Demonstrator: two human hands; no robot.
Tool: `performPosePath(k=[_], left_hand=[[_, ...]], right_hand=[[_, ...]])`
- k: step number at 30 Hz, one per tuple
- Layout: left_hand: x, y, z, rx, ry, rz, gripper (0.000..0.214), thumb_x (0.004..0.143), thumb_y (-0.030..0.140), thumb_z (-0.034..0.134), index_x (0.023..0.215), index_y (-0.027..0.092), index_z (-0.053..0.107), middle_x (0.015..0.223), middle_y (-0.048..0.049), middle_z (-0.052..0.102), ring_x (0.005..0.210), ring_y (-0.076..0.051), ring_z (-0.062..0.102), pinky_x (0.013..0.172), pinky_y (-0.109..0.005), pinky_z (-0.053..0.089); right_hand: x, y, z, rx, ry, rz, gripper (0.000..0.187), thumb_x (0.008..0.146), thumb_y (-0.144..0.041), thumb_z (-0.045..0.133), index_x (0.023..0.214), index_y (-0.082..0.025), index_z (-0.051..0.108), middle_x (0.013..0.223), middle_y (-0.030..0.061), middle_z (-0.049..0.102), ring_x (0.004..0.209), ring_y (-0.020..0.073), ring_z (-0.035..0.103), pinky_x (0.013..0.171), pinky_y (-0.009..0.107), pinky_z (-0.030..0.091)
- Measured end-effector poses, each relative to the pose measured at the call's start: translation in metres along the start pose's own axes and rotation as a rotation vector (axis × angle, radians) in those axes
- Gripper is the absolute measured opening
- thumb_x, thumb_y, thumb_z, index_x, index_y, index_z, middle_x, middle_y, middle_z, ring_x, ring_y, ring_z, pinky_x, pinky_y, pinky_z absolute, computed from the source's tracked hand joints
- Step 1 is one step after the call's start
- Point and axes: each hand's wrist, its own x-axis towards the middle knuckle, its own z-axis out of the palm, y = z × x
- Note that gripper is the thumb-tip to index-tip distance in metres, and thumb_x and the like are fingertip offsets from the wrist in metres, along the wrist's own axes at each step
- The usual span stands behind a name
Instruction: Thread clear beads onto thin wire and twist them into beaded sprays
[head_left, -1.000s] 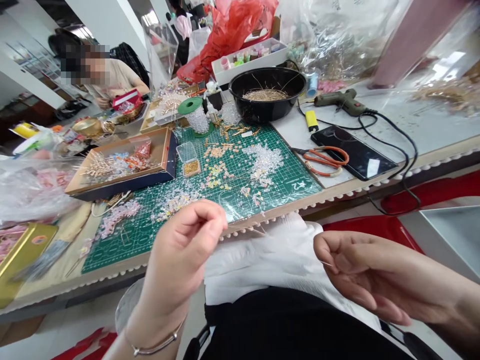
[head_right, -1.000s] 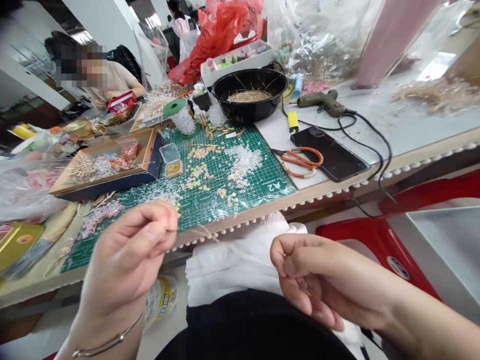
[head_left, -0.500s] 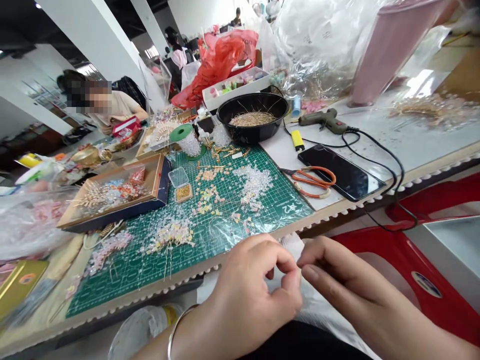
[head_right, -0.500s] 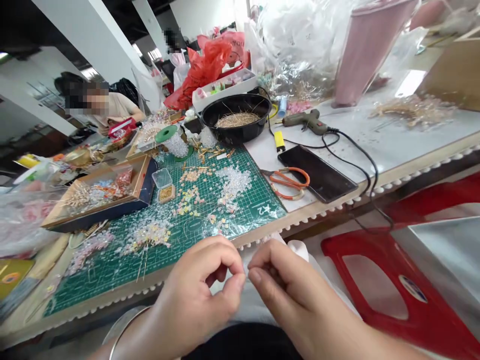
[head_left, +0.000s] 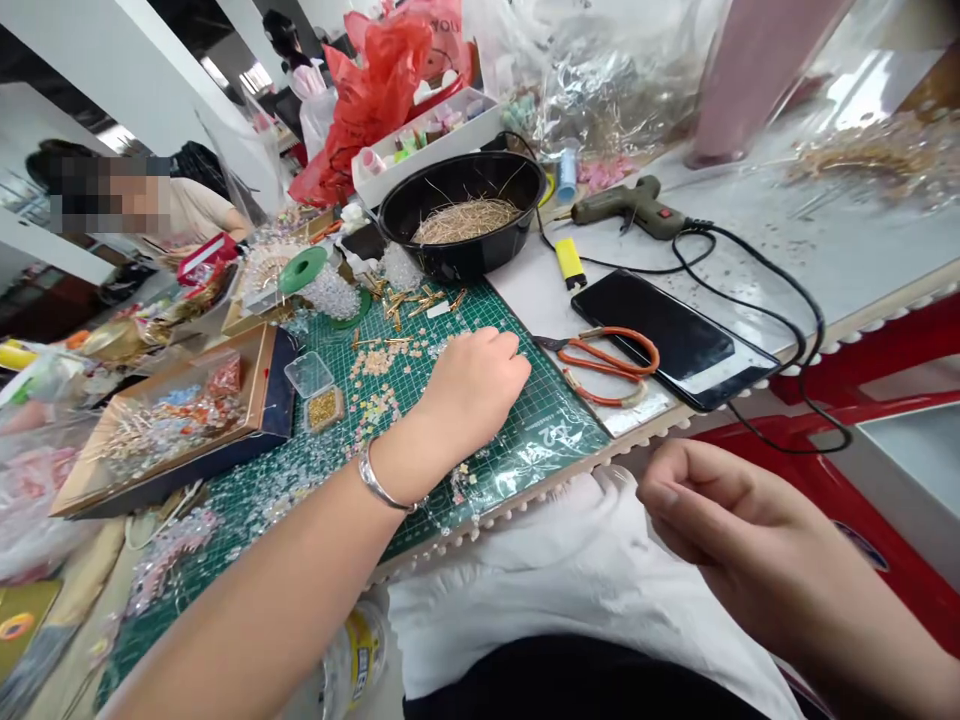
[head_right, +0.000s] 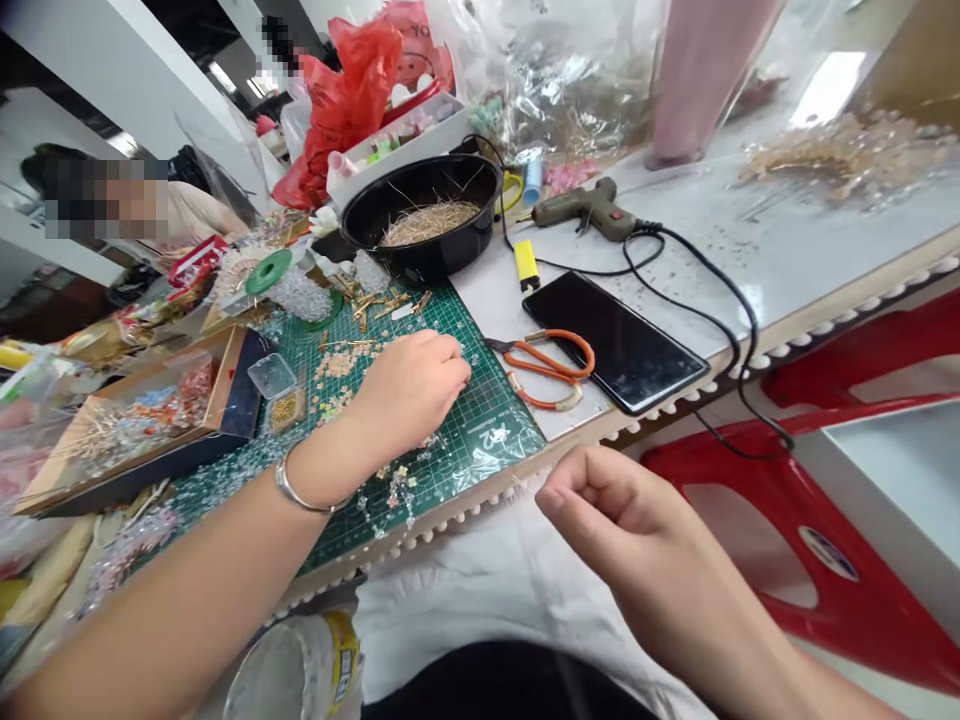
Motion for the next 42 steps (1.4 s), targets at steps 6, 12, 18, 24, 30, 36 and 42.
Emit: performPosePath(k=[6,12,18,24,30,36,42], left_hand=[[0.009,0.0,-0.001,0.035,-0.057,0.065,0.025,0.088,0.003,0.048,0.079,0.011,0.069,0.085,-0.0126,0.065,0.086,-0.027,0.06,0.07,-0.038,0.044],[0.002,0.002,-0.038,-0.186,0.181,-0.01,0.019,0.093,0.014,0.054,0.088,0.013,0.072,0.094,-0.0104,0.067,0.093,-0.025,0.062,0.082,-0.039,0.048],[-0.086,0.065,-0.072,-1.457,0.523,-0.427,0.007,0.091,0.016,0.067,0.088,0.022,0.069,0.083,0.001,0.069,0.068,-0.009,0.057,0.058,-0.022,0.044],[-0.138,0.115,-0.037,-2.355,0.295,-0.823,0.009,0.082,0.022,0.081,0.088,0.017,0.075,0.074,-0.0018,0.071,0.046,-0.001,0.039,0.039,-0.013,0.02],[-0.158,0.124,-0.037,-2.538,0.23,-0.841,0.024,0.074,0.027,0.088,0.076,0.014,0.069,0.074,-0.0041,0.071,0.052,-0.004,0.055,0.036,-0.013,0.017],[-0.172,0.126,-0.043,-2.542,0.193,-0.896,0.028,0.069,0.027,0.091,0.072,0.012,0.068,0.069,-0.0012,0.062,0.055,-0.003,0.044,0.039,-0.014,0.017],[-0.178,0.128,-0.042,-2.582,0.19,-0.849,0.027,0.071,0.026,0.089,0.072,0.012,0.067,0.069,-0.0011,0.06,0.056,-0.003,0.043,0.041,-0.014,0.016]], right_hand=[[0.005,0.0,0.009,0.142,-0.016,0.074,0.041,0.087,-0.056,0.07,0.071,-0.021,0.054,0.057,-0.0085,0.033,0.052,0.0097,0.02,0.046,0.026,0.017],[-0.001,-0.003,0.015,0.137,-0.016,0.088,0.038,0.087,-0.053,0.071,0.072,-0.022,0.054,0.057,-0.0092,0.032,0.052,0.0096,0.02,0.046,0.024,0.018],[-0.027,-0.012,0.026,-0.061,-0.002,-0.002,0.036,0.083,-0.046,0.076,0.066,-0.022,0.054,0.058,-0.0058,0.044,0.052,0.0109,0.033,0.046,0.021,0.029],[-0.052,-0.022,0.061,-0.529,0.008,-0.523,0.029,0.087,-0.027,0.063,0.061,-0.025,0.052,0.048,-0.0068,0.045,0.038,0.0097,0.041,0.034,0.019,0.036],[-0.069,-0.01,0.076,-0.701,-0.078,-0.657,0.02,0.092,-0.019,0.058,0.075,-0.027,0.052,0.054,-0.0076,0.049,0.04,0.0094,0.042,0.034,0.019,0.035],[-0.077,-0.012,0.085,-0.769,-0.083,-0.686,0.021,0.091,-0.017,0.058,0.075,-0.027,0.049,0.054,-0.0076,0.049,0.039,0.0093,0.043,0.035,0.021,0.037],[-0.082,-0.011,0.091,-0.77,-0.084,-0.661,0.022,0.091,-0.02,0.058,0.072,-0.027,0.051,0.053,-0.0068,0.046,0.039,0.0095,0.039,0.032,0.022,0.031]])
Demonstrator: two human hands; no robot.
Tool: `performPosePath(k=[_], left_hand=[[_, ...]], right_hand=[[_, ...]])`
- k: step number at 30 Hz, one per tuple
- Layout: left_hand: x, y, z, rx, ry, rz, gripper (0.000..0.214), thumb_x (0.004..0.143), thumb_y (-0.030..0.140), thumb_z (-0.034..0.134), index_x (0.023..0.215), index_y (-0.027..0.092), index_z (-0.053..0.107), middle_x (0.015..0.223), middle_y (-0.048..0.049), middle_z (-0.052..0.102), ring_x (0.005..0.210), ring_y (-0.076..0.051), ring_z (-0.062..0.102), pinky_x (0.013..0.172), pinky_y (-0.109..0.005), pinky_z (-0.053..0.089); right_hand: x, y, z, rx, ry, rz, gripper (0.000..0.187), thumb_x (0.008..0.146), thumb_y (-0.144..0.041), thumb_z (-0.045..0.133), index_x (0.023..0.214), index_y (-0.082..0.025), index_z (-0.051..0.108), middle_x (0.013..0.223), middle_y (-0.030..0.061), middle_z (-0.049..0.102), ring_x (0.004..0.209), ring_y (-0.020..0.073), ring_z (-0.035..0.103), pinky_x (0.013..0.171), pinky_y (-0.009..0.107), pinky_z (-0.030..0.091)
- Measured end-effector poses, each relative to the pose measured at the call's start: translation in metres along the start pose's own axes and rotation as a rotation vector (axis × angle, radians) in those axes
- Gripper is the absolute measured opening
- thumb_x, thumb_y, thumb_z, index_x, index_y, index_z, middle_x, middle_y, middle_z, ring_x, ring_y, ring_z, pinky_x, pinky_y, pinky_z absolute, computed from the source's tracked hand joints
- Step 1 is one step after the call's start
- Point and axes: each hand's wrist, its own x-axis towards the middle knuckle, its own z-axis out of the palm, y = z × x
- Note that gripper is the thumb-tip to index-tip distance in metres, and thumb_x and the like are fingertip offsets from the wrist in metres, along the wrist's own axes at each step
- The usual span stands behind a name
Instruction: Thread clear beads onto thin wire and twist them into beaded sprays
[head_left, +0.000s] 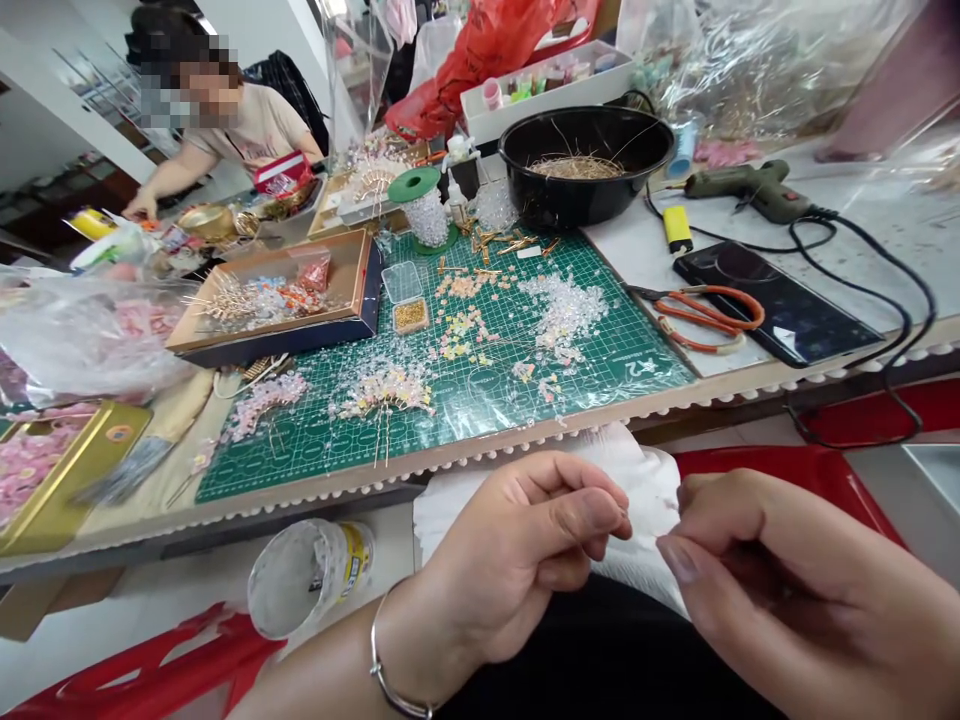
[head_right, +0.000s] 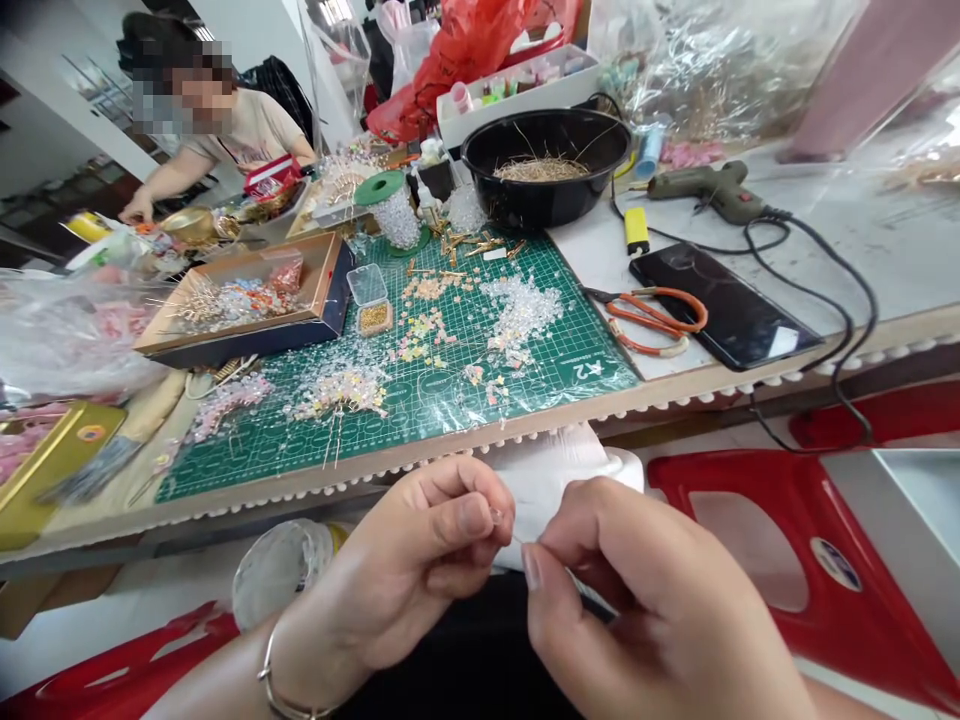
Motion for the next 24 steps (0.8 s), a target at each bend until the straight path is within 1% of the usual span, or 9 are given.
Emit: performPosePath(k=[5,11,15,19,21,24], left_hand=[[-0.0014,0.0004,-0.0012,0.018,-0.008,0.009,0.028,0.072,0.029,0.089,0.073,0.012,0.067,0.07,-0.0014,0.06,0.056,-0.004,0.042,0.042,-0.015,0.017],[0.0013,-0.002,-0.0036,0.009,-0.008,0.019,0.027,0.072,0.028,0.089,0.075,0.012,0.068,0.071,-0.0019,0.06,0.057,-0.004,0.042,0.042,-0.014,0.018],[0.0028,-0.0027,-0.0052,0.008,-0.014,0.019,0.027,0.073,0.029,0.089,0.076,0.012,0.068,0.071,-0.0018,0.06,0.057,-0.004,0.042,0.042,-0.014,0.018],[0.0039,-0.003,-0.0065,0.01,-0.016,0.022,0.028,0.073,0.029,0.089,0.076,0.012,0.068,0.071,-0.0021,0.06,0.058,-0.004,0.042,0.043,-0.014,0.019],[0.0044,-0.0029,-0.0068,0.028,-0.005,0.037,0.028,0.073,0.03,0.089,0.077,0.012,0.068,0.07,-0.0011,0.059,0.055,-0.003,0.04,0.043,-0.014,0.019],[0.0052,-0.0022,-0.007,0.067,0.018,0.055,0.032,0.073,0.034,0.089,0.077,0.013,0.067,0.066,0.0021,0.055,0.048,-0.001,0.034,0.042,-0.016,0.018]], right_hand=[[-0.0001,-0.0043,0.0031,-0.007,0.011,0.1,0.024,0.093,-0.024,0.055,0.07,-0.027,0.05,0.053,-0.007,0.043,0.041,0.0103,0.037,0.033,0.023,0.028],[0.0002,0.0001,0.0004,-0.026,-0.014,0.045,0.022,0.093,-0.022,0.055,0.073,-0.028,0.05,0.053,-0.0076,0.044,0.039,0.0099,0.038,0.031,0.021,0.03],[0.0014,0.0021,0.0008,-0.031,-0.021,0.056,0.022,0.094,-0.021,0.056,0.073,-0.028,0.05,0.053,-0.007,0.046,0.039,0.0101,0.041,0.032,0.021,0.031],[0.0011,0.003,0.0023,-0.029,-0.024,0.074,0.021,0.094,-0.023,0.056,0.075,-0.028,0.05,0.054,-0.0069,0.045,0.039,0.01,0.041,0.032,0.021,0.031],[0.0008,0.0035,0.0024,-0.055,-0.021,0.072,0.021,0.094,-0.022,0.056,0.075,-0.028,0.049,0.053,-0.0071,0.045,0.039,0.0101,0.041,0.032,0.021,0.032],[0.0014,0.0046,0.0019,-0.075,-0.016,0.027,0.019,0.092,-0.02,0.057,0.077,-0.029,0.05,0.054,-0.0072,0.047,0.039,0.01,0.043,0.033,0.022,0.033]])
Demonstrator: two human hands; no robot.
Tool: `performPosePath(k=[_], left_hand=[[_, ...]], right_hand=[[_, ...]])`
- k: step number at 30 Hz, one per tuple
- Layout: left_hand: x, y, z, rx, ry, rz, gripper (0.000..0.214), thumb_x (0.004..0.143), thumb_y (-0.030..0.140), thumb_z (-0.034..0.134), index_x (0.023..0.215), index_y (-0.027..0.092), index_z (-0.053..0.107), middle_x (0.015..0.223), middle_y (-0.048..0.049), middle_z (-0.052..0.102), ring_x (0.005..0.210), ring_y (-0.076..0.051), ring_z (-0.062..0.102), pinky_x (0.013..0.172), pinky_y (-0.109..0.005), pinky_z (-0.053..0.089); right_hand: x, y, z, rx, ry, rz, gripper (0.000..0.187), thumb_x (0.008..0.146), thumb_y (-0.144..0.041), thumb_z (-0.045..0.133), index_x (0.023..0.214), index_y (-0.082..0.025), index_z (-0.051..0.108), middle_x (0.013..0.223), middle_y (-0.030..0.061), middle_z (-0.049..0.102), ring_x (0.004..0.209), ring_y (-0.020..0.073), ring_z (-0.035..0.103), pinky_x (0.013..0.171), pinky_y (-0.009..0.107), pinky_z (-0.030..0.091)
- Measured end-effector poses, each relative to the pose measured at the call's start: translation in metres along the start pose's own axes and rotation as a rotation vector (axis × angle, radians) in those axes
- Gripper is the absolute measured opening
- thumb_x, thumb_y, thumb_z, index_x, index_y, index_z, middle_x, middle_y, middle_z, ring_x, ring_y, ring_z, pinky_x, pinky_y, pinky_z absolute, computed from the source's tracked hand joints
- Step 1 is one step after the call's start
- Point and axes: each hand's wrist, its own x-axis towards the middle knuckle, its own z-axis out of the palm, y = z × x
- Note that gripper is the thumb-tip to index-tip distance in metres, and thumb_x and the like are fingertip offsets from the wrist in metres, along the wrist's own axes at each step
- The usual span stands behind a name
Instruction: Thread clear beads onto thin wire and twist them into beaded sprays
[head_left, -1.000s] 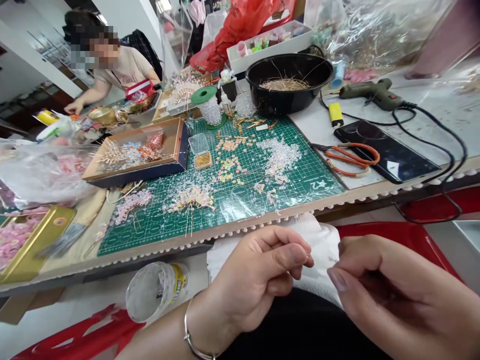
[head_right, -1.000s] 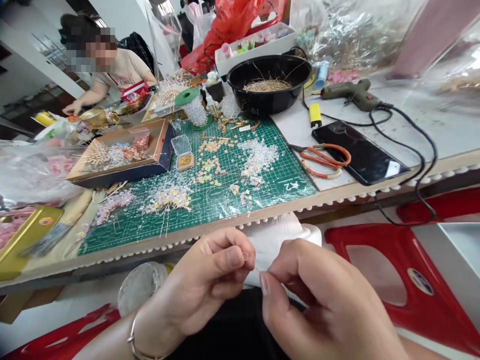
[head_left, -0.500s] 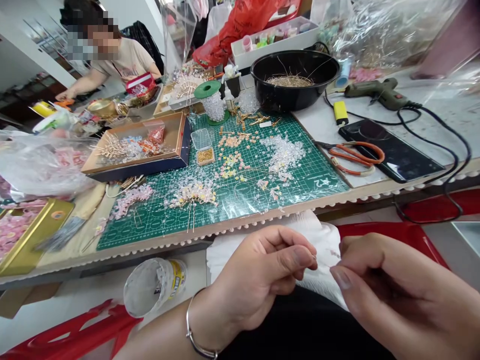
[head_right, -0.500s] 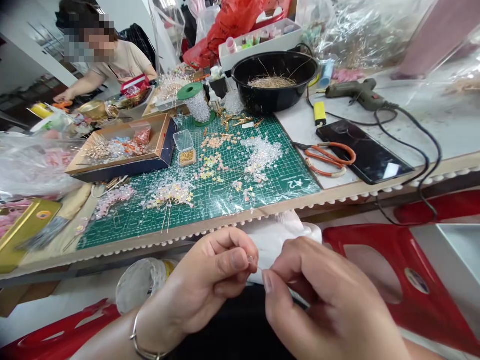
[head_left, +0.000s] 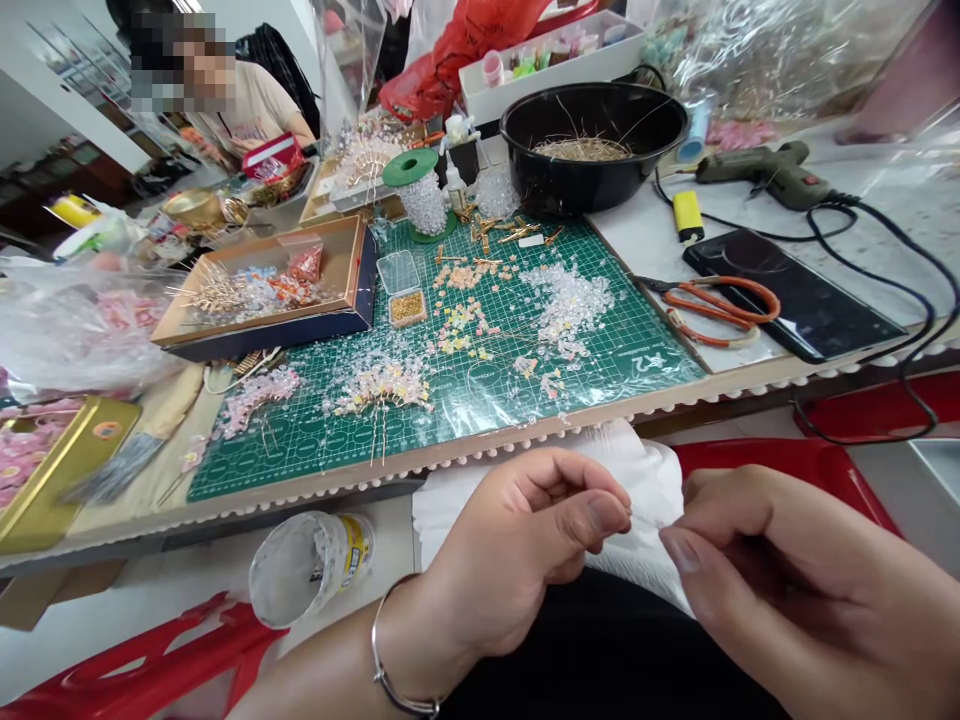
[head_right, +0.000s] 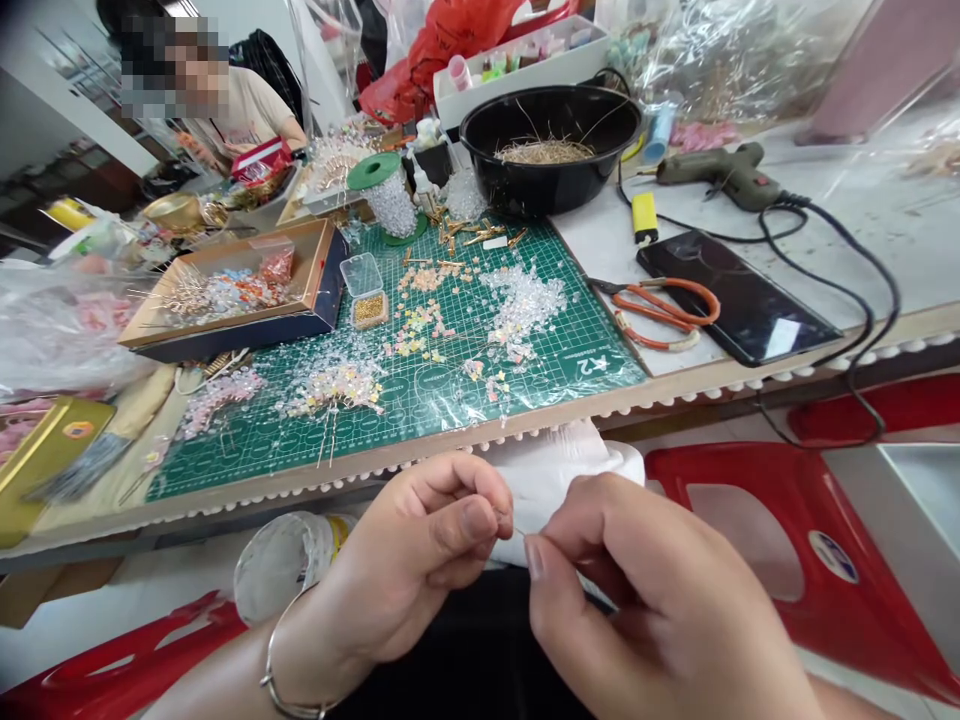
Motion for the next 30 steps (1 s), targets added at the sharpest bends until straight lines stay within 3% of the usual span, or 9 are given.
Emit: performPosePath(k=[14,17,21,24,27,30], left_hand=[[0.005,-0.001,-0.005,0.002,-0.018,-0.018,0.032,0.075,0.037,0.087,0.078,0.014,0.066,0.069,0.0013,0.056,0.051,-0.002,0.035,0.044,-0.017,0.018],[0.002,0.001,-0.008,0.165,-0.041,0.04,0.031,0.08,0.042,0.083,0.084,0.015,0.068,0.068,0.0033,0.055,0.051,-0.003,0.035,0.047,-0.019,0.024],[-0.005,0.009,-0.009,0.608,0.033,0.279,0.018,0.088,0.035,0.075,0.09,0.017,0.072,0.083,-0.002,0.065,0.072,-0.011,0.055,0.065,-0.023,0.042],[-0.008,0.014,-0.009,0.827,0.066,0.407,0.013,0.088,0.029,0.075,0.084,0.017,0.072,0.079,-0.0018,0.065,0.073,-0.013,0.056,0.065,-0.025,0.041],[-0.011,0.014,-0.01,0.831,0.015,0.358,0.015,0.091,0.028,0.071,0.08,0.018,0.068,0.077,-0.0014,0.063,0.069,-0.013,0.054,0.063,-0.026,0.04],[-0.017,0.016,-0.018,0.797,0.026,0.328,0.016,0.089,0.024,0.069,0.075,0.018,0.066,0.077,-0.0011,0.061,0.067,-0.013,0.051,0.062,-0.027,0.039]], right_hand=[[0.009,0.002,0.002,-0.019,-0.026,-0.072,0.019,0.09,-0.017,0.057,0.079,-0.028,0.046,0.056,-0.0081,0.054,0.039,0.0101,0.048,0.042,0.023,0.042],[0.008,0.004,0.002,-0.007,-0.041,-0.051,0.018,0.092,-0.019,0.056,0.08,-0.028,0.048,0.057,-0.0078,0.056,0.041,0.0103,0.05,0.041,0.022,0.042],[0.012,0.006,0.002,0.039,-0.115,0.008,0.009,0.098,-0.025,0.056,0.089,-0.028,0.056,0.069,-0.0055,0.067,0.054,0.0112,0.063,0.047,0.02,0.05],[0.017,0.007,0.001,0.004,-0.181,-0.082,0.01,0.097,-0.021,0.056,0.103,-0.027,0.06,0.08,-0.0026,0.074,0.065,0.0131,0.071,0.056,0.021,0.055],[0.019,0.006,-0.001,0.01,-0.24,-0.219,0.015,0.095,-0.016,0.056,0.105,-0.027,0.061,0.079,-0.0025,0.075,0.064,0.0127,0.07,0.057,0.022,0.053],[0.015,0.007,-0.011,0.01,-0.266,-0.182,0.008,0.095,-0.021,0.06,0.093,-0.027,0.064,0.073,-0.0024,0.072,0.058,0.0132,0.066,0.055,0.025,0.051]])
